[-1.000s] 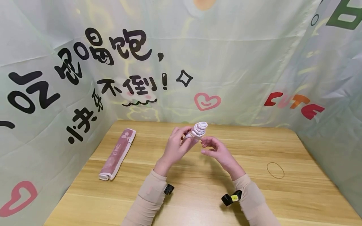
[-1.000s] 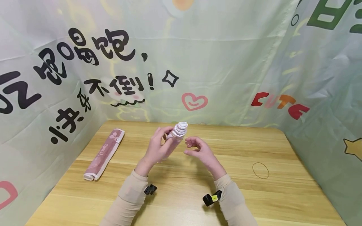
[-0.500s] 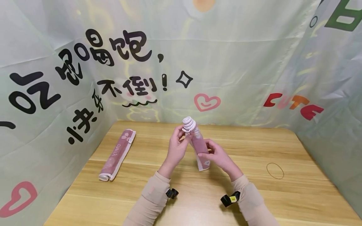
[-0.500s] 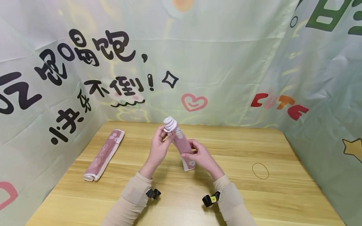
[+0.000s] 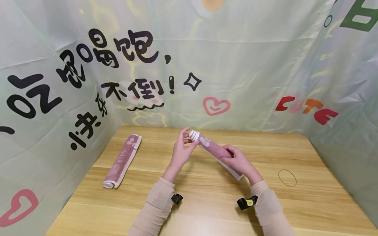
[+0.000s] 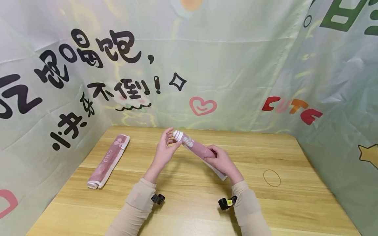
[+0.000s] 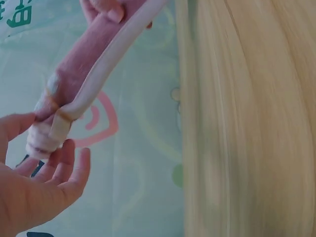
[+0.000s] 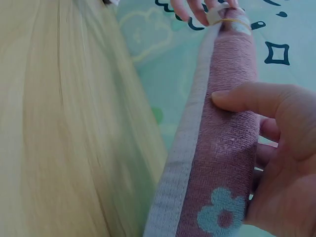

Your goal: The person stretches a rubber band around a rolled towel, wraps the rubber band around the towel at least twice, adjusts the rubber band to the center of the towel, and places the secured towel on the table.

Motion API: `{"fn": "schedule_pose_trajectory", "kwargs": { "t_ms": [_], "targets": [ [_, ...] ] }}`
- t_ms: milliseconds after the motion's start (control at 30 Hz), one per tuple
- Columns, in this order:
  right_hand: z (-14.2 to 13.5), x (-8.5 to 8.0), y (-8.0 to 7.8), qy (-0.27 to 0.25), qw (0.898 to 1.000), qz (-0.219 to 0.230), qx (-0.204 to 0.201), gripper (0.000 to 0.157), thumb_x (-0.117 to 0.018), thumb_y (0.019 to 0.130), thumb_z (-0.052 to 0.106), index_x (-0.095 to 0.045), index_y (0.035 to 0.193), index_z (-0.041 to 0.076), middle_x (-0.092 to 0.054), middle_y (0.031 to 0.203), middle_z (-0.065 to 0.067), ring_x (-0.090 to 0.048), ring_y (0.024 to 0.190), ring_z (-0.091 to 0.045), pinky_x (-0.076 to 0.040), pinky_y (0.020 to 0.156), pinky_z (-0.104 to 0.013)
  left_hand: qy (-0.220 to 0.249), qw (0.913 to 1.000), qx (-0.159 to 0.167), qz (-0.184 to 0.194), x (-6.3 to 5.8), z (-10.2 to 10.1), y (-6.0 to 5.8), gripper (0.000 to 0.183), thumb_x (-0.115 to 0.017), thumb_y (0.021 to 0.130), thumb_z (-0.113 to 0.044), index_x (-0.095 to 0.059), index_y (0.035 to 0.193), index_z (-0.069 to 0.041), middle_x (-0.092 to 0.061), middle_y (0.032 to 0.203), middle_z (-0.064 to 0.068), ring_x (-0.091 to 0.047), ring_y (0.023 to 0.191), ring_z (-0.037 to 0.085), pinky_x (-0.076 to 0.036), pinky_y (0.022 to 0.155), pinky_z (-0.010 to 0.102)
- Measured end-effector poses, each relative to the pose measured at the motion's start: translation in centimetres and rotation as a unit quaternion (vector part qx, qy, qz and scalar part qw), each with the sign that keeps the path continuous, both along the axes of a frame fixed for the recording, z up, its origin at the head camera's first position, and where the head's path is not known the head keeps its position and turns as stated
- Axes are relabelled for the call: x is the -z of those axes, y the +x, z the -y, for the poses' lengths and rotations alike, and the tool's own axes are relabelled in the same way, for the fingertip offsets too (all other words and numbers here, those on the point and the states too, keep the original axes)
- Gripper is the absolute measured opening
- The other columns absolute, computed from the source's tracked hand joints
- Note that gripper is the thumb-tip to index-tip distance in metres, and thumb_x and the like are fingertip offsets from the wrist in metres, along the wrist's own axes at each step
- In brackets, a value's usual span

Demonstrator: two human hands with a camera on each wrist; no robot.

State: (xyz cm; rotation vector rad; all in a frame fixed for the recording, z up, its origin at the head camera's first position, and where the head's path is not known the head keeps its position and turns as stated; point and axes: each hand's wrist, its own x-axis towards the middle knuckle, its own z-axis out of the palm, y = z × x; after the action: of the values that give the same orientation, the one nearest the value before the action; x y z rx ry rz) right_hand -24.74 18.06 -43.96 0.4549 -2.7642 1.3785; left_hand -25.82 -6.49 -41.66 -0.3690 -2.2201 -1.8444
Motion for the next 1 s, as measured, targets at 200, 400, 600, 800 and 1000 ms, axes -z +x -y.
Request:
{"fn": "schedule_pose_trajectory", "kwargs": {
  "t_ms": [200, 400, 600, 800, 1000],
  "targets": [
    [-1.2, -0.1, -0.2, 0.066, 0.996, -0.052, -0.006, 0.029, -0.074, 0.083, 0.013, -0.066, 0.11, 0.008, -0.069, 0.103, -0.014, -0.058, 0.087, -0.02, -0.046, 0.075, -0.033, -0.18, 0.9825, 0.004, -0.048, 0.1, 0.7, -0.1, 0.053, -0.074, 0.087, -0.021, -0.054, 0.135, -0.014, -0.063, 0.124, 0.012, -0.065, 0.1, 0.025, -0.057, 0.083, 0.038],
    [-1.6, -0.6, -0.1, 0.105, 0.99, -0.091, -0.001, 0.027, -0.074, 0.08, 0.007, -0.067, 0.106, 0.006, -0.069, 0.103, -0.016, -0.061, 0.09, -0.027, -0.048, 0.078, -0.04, -0.325, 0.9414, -0.016, -0.09, 0.3, 0.6, 0.3, 0.05, -0.071, 0.089, -0.031, -0.057, 0.134, -0.014, -0.063, 0.131, 0.009, -0.063, 0.116, 0.025, -0.053, 0.097, 0.04],
    [-1.5, -0.7, -0.2, 0.127, 0.984, -0.121, 0.007, 0.027, -0.074, 0.079, 0.004, -0.067, 0.106, 0.005, -0.068, 0.104, -0.017, -0.062, 0.093, -0.03, -0.049, 0.081, -0.046, -0.318, 0.9433, -0.022, -0.092, 0.5, -0.1, 0.5, 0.047, -0.068, 0.091, -0.024, -0.057, 0.133, -0.006, -0.063, 0.131, 0.014, -0.062, 0.118, 0.028, -0.053, 0.098, 0.039],
    [-1.4, -0.9, -0.1, 0.135, 0.982, -0.133, 0.006, 0.027, -0.073, 0.077, 0.0, -0.067, 0.103, 0.005, -0.068, 0.1, -0.015, -0.063, 0.091, -0.03, -0.049, 0.081, -0.048, -0.351, 0.9314, -0.022, -0.093, 0.7, -0.1, 0.7, 0.04, -0.071, 0.088, -0.021, -0.063, 0.126, -0.012, -0.068, 0.118, 0.014, -0.068, 0.102, 0.026, -0.058, 0.085, 0.035],
    [-1.4, -0.7, -0.2, 0.15, 0.979, -0.135, 0.01, 0.027, -0.074, 0.076, 0.0, -0.067, 0.102, 0.004, -0.067, 0.097, -0.014, -0.063, 0.089, -0.029, -0.05, 0.08, -0.047, -0.369, 0.9236, -0.011, -0.102, 0.7, -0.1, 0.6, 0.027, -0.072, 0.086, -0.017, -0.068, 0.112, -0.012, -0.072, 0.097, 0.009, -0.064, 0.076, 0.014, -0.052, 0.063, 0.022]
  ]
}}
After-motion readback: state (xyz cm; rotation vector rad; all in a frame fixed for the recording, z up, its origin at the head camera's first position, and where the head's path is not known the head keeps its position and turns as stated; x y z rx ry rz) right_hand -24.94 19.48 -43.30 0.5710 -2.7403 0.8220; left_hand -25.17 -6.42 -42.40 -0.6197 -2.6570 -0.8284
